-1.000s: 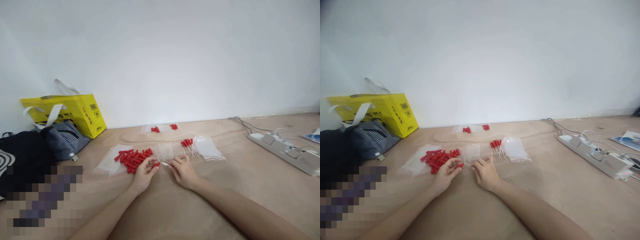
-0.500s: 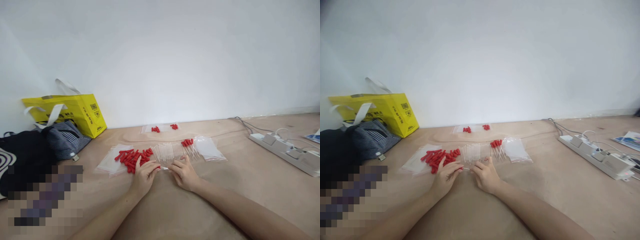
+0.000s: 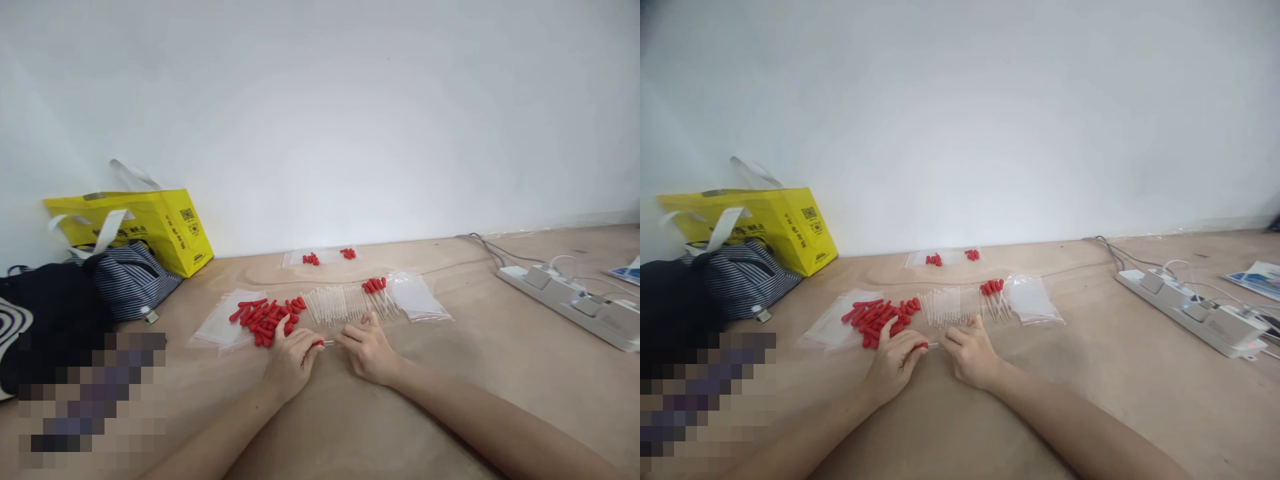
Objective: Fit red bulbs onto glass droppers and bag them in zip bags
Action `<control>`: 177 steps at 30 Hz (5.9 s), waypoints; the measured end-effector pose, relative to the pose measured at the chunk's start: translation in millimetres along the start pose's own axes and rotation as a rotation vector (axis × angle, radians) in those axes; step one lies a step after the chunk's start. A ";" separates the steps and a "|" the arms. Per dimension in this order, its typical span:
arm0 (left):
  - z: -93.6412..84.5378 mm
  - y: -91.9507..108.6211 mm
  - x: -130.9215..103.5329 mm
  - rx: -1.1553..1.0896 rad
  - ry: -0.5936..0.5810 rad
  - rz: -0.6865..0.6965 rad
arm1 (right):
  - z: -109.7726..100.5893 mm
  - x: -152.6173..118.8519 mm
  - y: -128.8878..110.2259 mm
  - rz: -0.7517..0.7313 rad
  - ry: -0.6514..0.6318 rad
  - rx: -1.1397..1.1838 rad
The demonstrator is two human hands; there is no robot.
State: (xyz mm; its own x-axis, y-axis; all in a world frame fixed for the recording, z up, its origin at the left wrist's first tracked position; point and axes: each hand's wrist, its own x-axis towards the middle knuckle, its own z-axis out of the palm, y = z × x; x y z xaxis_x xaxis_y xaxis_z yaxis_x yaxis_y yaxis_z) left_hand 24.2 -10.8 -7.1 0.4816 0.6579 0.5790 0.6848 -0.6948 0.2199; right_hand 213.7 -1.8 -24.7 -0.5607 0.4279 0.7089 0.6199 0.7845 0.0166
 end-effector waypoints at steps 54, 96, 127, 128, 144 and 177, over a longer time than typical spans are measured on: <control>-11.5 -38.8 -1.9 0.466 0.072 -0.211 | -7.9 -0.5 69.9 0.801 -0.202 -0.413; 1.9 -29.3 -2.0 -0.342 0.122 -0.214 | 3.6 -10.6 16.0 0.297 -0.025 0.065; 1.4 -6.3 1.2 0.051 0.041 -0.122 | 6.4 -3.4 -5.9 0.147 -0.050 0.123; 1.3 -6.0 1.2 0.044 0.052 -0.120 | 6.1 -2.9 -6.8 0.145 -0.053 0.121; -4.0 4.1 0.2 0.022 0.012 0.009 | 0.4 1.2 -5.0 0.050 -0.039 -0.006; -10.0 2.8 -3.9 0.023 -0.016 0.062 | -5.3 5.1 -8.2 0.080 -0.072 0.116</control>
State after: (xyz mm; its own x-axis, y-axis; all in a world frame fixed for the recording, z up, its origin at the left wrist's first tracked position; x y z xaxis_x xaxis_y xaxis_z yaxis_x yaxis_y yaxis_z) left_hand 18.8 -18.2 -0.8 0.5323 0.6186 0.5779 0.6655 -0.7277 0.1659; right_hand 208.6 -8.4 -17.5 -0.5527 0.5190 0.6521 0.5987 0.7916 -0.1225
